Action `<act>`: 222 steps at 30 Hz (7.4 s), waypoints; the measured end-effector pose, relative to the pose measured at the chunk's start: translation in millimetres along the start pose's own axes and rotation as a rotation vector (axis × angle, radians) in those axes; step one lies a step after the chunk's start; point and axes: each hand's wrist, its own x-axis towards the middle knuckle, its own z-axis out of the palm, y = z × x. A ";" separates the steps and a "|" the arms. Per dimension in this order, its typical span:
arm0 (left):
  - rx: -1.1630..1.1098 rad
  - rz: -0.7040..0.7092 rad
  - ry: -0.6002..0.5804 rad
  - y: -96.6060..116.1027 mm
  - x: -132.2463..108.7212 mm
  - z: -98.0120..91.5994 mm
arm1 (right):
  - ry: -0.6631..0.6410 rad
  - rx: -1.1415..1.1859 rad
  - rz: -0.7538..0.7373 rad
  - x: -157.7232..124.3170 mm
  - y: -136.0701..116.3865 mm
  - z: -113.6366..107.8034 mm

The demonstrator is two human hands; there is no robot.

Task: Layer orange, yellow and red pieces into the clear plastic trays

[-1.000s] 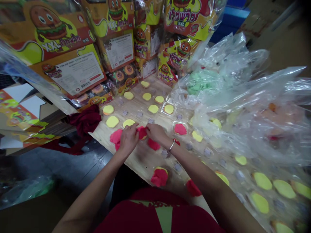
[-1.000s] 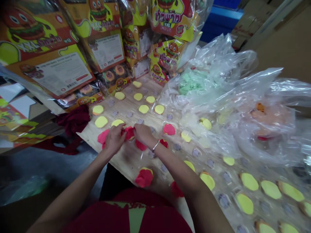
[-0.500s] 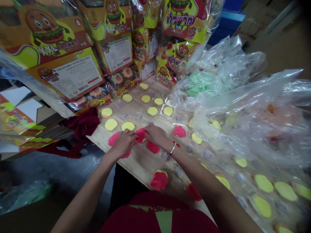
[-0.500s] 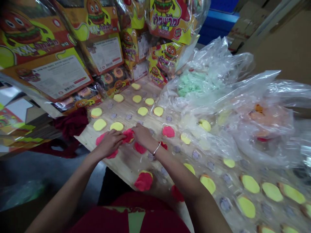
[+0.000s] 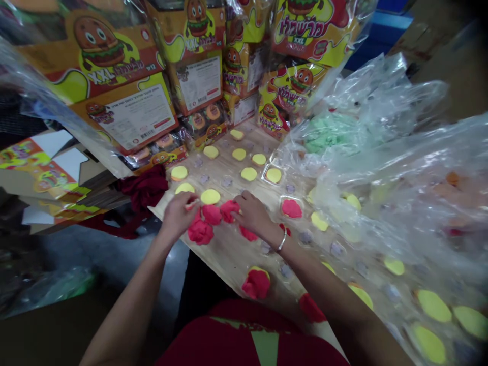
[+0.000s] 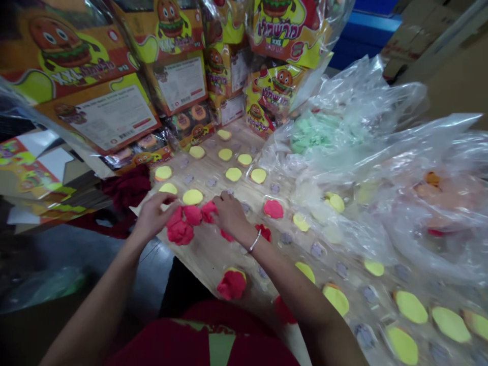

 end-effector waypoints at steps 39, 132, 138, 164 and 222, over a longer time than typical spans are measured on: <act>0.018 -0.364 -0.029 -41.7 -33.5 10.4 | -0.171 0.036 -0.204 68.4 -80.0 55.3; -1.189 -0.545 -0.087 42.4 24.6 30.6 | -0.069 1.424 0.322 78.8 55.8 8.9; -1.046 -0.544 0.012 27.7 14.6 23.0 | 0.176 0.452 0.347 117.5 101.5 -9.5; -0.162 -0.312 -0.091 -35.6 -49.5 19.2 | 0.091 -0.225 0.281 109.5 97.9 -9.0; -1.060 -0.463 0.354 -8.9 3.0 -3.7 | -0.273 1.310 -0.030 103.1 -49.7 28.4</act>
